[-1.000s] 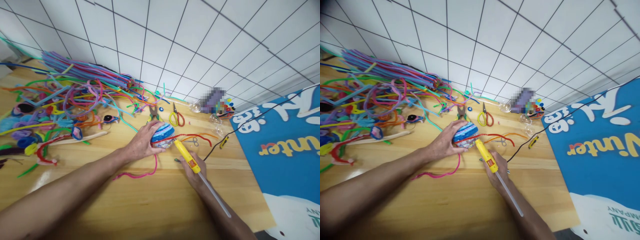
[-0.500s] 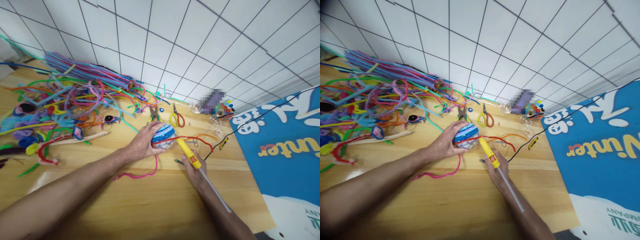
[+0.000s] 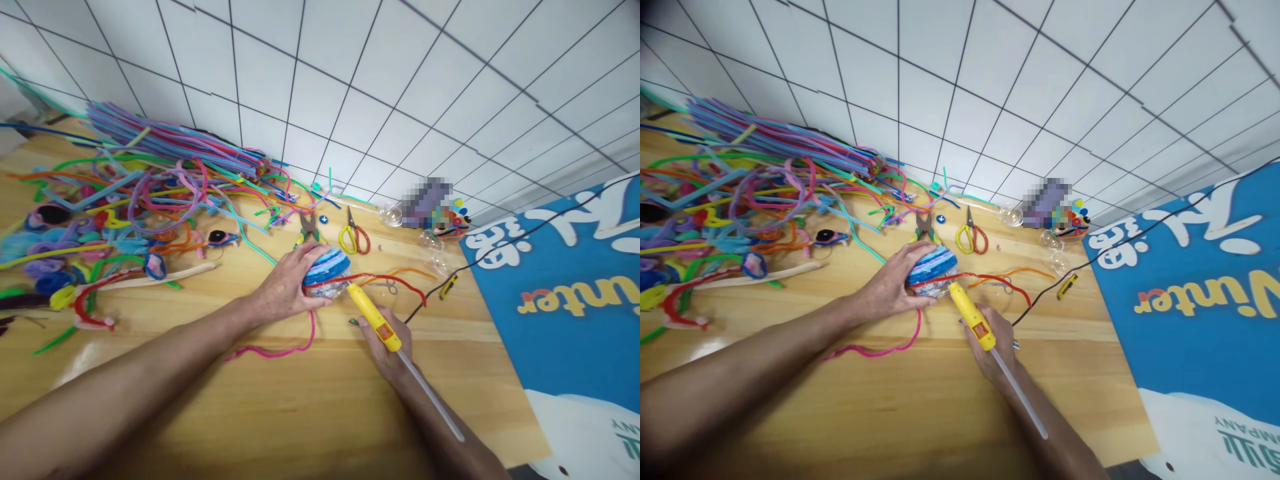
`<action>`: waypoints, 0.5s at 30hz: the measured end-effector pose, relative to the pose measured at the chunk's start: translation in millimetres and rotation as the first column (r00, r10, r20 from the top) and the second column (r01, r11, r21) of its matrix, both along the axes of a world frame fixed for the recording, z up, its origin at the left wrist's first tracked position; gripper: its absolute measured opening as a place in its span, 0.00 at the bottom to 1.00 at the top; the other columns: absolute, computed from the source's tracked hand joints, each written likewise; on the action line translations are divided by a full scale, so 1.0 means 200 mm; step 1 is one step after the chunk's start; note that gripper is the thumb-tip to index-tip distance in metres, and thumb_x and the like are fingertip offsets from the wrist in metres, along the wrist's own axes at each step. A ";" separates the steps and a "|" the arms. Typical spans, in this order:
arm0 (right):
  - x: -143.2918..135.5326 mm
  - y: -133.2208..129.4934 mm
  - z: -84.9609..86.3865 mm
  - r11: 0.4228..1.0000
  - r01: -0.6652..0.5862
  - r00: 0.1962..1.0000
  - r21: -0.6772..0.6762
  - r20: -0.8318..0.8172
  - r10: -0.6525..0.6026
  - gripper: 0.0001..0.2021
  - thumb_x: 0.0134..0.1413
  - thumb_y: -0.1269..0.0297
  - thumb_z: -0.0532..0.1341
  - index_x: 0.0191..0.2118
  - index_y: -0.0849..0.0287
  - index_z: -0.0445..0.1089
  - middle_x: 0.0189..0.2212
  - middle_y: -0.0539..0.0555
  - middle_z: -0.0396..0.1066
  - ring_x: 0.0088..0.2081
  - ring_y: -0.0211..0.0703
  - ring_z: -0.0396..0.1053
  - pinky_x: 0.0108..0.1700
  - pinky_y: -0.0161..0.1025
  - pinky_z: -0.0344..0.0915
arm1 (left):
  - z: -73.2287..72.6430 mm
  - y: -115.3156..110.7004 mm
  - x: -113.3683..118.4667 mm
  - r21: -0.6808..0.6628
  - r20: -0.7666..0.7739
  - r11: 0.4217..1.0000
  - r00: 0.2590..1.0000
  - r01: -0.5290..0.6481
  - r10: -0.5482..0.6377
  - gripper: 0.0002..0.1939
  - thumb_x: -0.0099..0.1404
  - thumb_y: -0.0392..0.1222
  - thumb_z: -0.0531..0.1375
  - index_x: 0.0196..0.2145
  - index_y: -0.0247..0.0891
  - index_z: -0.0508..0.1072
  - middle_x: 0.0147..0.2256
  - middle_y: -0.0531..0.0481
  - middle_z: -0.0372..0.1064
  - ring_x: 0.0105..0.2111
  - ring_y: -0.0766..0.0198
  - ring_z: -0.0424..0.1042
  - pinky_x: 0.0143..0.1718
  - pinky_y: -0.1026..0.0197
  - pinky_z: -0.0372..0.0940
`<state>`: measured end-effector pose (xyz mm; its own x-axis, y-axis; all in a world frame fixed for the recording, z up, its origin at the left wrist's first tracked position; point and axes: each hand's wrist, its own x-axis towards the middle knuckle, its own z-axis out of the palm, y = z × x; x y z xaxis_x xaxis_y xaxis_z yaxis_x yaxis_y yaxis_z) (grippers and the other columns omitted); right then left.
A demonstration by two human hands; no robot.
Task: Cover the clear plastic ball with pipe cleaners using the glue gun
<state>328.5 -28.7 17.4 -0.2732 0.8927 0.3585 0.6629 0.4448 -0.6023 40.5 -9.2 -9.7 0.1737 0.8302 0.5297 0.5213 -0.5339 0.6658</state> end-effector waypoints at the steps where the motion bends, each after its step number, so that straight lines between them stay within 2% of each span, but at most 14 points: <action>1: 0.00 0.00 0.00 1.000 0.008 1.000 -0.004 -0.003 -0.008 0.11 0.66 0.53 0.67 0.41 0.54 0.77 0.28 0.50 0.79 0.28 0.44 0.75 0.33 0.40 0.72 | 0.00 0.00 0.00 0.000 0.000 1.000 1.000 -0.002 0.002 0.55 0.60 0.50 0.79 0.76 0.47 0.56 0.70 0.35 0.63 0.70 0.38 0.67 0.72 0.36 0.67; 5: 0.00 0.00 0.00 0.999 0.025 0.999 -0.034 -0.020 -0.025 0.11 0.66 0.52 0.67 0.41 0.54 0.77 0.28 0.50 0.79 0.28 0.44 0.75 0.33 0.40 0.72 | 0.00 0.00 0.00 -0.010 -0.002 1.000 1.000 -0.002 0.002 0.55 0.59 0.50 0.79 0.76 0.47 0.56 0.70 0.35 0.63 0.70 0.38 0.68 0.72 0.37 0.67; 15: 0.01 -0.01 -0.01 1.000 0.001 1.000 -0.005 -0.011 -0.001 0.10 0.66 0.52 0.67 0.42 0.54 0.78 0.30 0.50 0.80 0.29 0.45 0.76 0.34 0.40 0.73 | 0.00 0.00 0.00 -0.016 -0.001 1.000 1.000 -0.001 0.000 0.55 0.59 0.50 0.79 0.76 0.48 0.56 0.70 0.35 0.63 0.71 0.38 0.67 0.72 0.36 0.67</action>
